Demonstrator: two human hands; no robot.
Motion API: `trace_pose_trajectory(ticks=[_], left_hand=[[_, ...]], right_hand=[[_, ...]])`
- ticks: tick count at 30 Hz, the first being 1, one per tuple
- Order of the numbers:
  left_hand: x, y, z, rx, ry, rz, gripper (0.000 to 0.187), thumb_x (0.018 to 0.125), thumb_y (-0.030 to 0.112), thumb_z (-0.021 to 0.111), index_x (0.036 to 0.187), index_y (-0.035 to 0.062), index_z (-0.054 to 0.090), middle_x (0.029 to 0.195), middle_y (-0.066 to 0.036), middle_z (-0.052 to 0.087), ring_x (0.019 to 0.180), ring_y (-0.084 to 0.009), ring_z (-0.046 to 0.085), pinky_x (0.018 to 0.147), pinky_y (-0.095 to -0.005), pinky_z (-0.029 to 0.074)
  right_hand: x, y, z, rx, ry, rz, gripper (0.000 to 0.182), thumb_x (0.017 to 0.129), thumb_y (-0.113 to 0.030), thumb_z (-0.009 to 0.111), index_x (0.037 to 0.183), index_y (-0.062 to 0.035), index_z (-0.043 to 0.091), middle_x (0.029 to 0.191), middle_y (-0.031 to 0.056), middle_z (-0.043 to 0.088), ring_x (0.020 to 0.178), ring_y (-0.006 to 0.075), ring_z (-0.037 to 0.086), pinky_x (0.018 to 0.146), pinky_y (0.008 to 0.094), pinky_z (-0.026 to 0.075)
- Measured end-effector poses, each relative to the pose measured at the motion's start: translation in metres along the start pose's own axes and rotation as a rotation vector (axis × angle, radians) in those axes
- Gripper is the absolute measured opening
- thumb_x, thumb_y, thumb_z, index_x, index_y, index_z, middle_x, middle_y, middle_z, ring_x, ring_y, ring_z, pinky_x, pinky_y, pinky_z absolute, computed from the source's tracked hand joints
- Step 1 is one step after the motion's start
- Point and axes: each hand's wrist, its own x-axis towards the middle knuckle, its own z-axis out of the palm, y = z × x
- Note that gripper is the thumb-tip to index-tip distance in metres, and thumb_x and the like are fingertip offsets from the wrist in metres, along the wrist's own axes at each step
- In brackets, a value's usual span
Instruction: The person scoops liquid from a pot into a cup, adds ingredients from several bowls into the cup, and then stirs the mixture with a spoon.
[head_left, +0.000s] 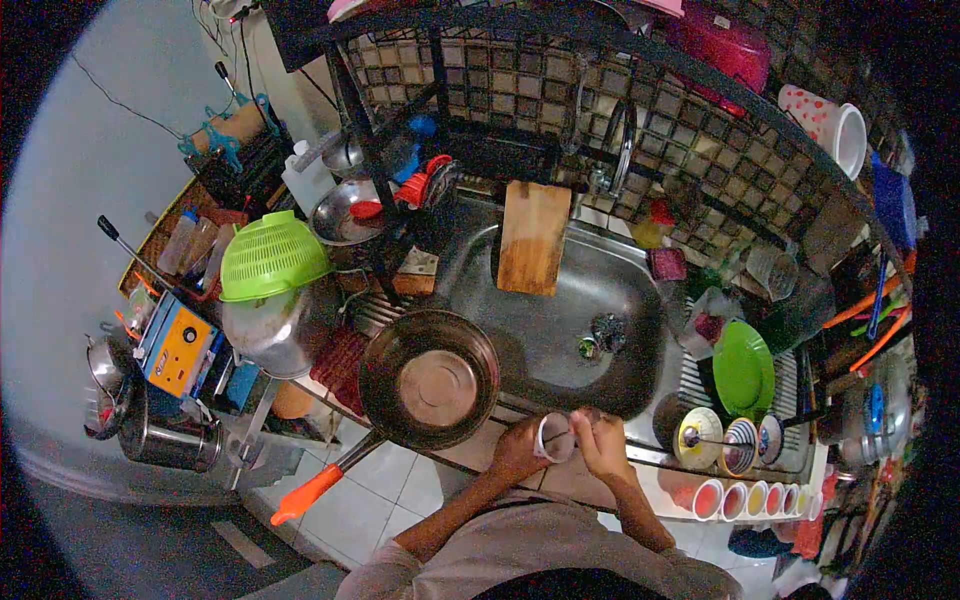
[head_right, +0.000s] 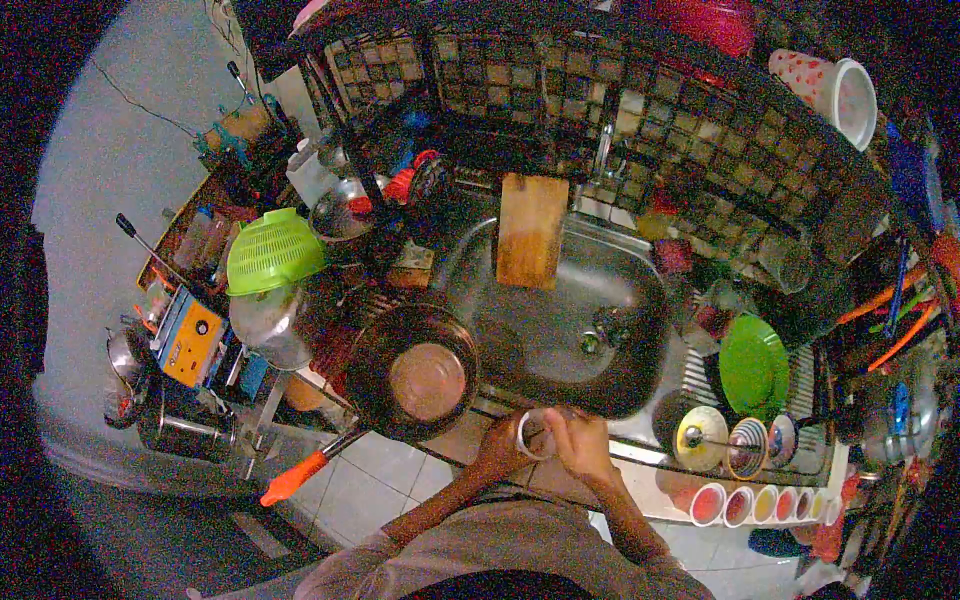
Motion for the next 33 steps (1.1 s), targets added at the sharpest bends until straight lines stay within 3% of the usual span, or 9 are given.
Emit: trace_pose_trajectory(ticks=[5, 7, 10, 17, 20, 26, 29, 31, 33], left_hand=[[0.002, 0.012, -0.012, -0.017, -0.027, 0.031, 0.062, 0.054, 0.032, 0.075, 0.103, 0.0029, 0.048, 0.091, -0.017, 0.056, 0.084, -0.0336, 0.055, 0.072, -0.0405, 0.045], [0.001, 0.008, -0.01, -0.017, -0.035, 0.059, 0.061, 0.054, 0.031, 0.075, 0.101, 0.0027, 0.049, 0.091, -0.017, 0.056, 0.084, -0.0332, 0.055, 0.072, -0.0403, 0.045], [0.002, 0.01, -0.009, -0.011, -0.092, -0.073, 0.059, 0.055, 0.03, 0.075, 0.101, 0.0026, 0.049, 0.091, -0.017, 0.056, 0.084, -0.033, 0.055, 0.071, -0.0401, 0.045], [0.001, 0.007, -0.005, -0.003, -0.014, -0.023, 0.045, 0.061, 0.025, 0.07, 0.097, 0.0042, 0.054, 0.084, -0.015, 0.059, 0.075, -0.0325, 0.058, 0.068, -0.0381, 0.047], [0.0, 0.005, -0.004, 0.031, 0.044, 0.047, 0.045, 0.06, 0.025, 0.071, 0.096, 0.0041, 0.054, 0.084, -0.014, 0.06, 0.074, -0.0317, 0.058, 0.068, -0.0376, 0.047], [-0.002, 0.01, -0.008, -0.105, -0.101, -0.127, 0.065, 0.056, 0.031, 0.076, 0.106, 0.0022, 0.047, 0.1, -0.018, 0.054, 0.091, -0.0335, 0.054, 0.077, -0.0394, 0.044], [-0.004, 0.0, 0.001, -0.151, 0.102, -0.102, 0.074, 0.055, 0.03, 0.078, 0.112, 0.0014, 0.042, 0.104, -0.017, 0.052, 0.096, -0.0312, 0.052, 0.081, -0.0384, 0.043], [-0.003, 0.003, -0.002, -0.296, 0.281, 0.013, 0.081, 0.053, 0.026, 0.08, 0.116, -0.0003, 0.037, 0.106, -0.016, 0.051, 0.098, -0.0292, 0.051, 0.083, -0.0376, 0.042], [0.003, -0.002, 0.001, -0.267, 0.251, -0.017, 0.083, 0.052, 0.021, 0.081, 0.117, -0.0014, 0.035, 0.107, -0.017, 0.049, 0.099, -0.0293, 0.05, 0.084, -0.037, 0.041]], right_hand=[[0.002, 0.001, 0.002, -0.119, 0.012, -0.014, 0.034, 0.087, -0.027, 0.04, 0.071, -0.0038, 0.058, 0.068, 0.0187, 0.056, 0.064, 0.0363, 0.054, 0.059, 0.0422, 0.041], [0.003, -0.003, -0.001, 0.087, -0.002, 0.062, 0.036, 0.088, -0.02, 0.037, 0.059, -0.0007, 0.048, 0.052, 0.0107, 0.047, 0.049, 0.0258, 0.048, 0.052, 0.0336, 0.037], [0.002, 0.004, 0.007, -0.057, 0.12, -0.082, 0.036, 0.088, -0.02, 0.037, 0.059, -0.0012, 0.048, 0.051, 0.0103, 0.045, 0.047, 0.0239, 0.046, 0.051, 0.0326, 0.036], [0.002, 0.0, 0.005, -0.011, 0.137, -0.102, 0.035, 0.088, -0.019, 0.037, 0.059, -0.0025, 0.048, 0.049, 0.0086, 0.041, 0.046, 0.0189, 0.044, 0.05, 0.0316, 0.035], [0.001, -0.004, 0.001, 0.112, 0.08, 0.069, 0.034, 0.088, -0.019, 0.037, 0.06, -0.0019, 0.048, 0.049, 0.0094, 0.041, 0.046, 0.0191, 0.043, 0.05, 0.0312, 0.034], [-0.002, -0.009, -0.004, 0.18, 0.042, 0.05, 0.033, 0.087, -0.018, 0.038, 0.061, -0.0015, 0.05, 0.051, 0.0064, 0.043, 0.047, 0.0174, 0.044, 0.048, 0.0295, 0.034], [-0.006, -0.003, -0.004, 0.197, 0.119, -0.087, 0.029, 0.086, -0.015, 0.04, 0.063, -0.0011, 0.053, 0.056, 0.0057, 0.048, 0.05, 0.0172, 0.048, 0.05, 0.0282, 0.037], [-0.012, 0.002, -0.005, 0.232, 0.104, -0.128, 0.02, 0.081, -0.02, 0.051, 0.071, -0.0052, 0.061, 0.074, 0.0093, 0.059, 0.067, 0.027, 0.056, 0.06, 0.0363, 0.043], [-0.013, 0.002, -0.009, 0.154, 0.089, -0.242, 0.016, 0.078, -0.02, 0.054, 0.072, -0.0064, 0.062, 0.075, 0.008, 0.059, 0.068, 0.0252, 0.056, 0.06, 0.0356, 0.043]])
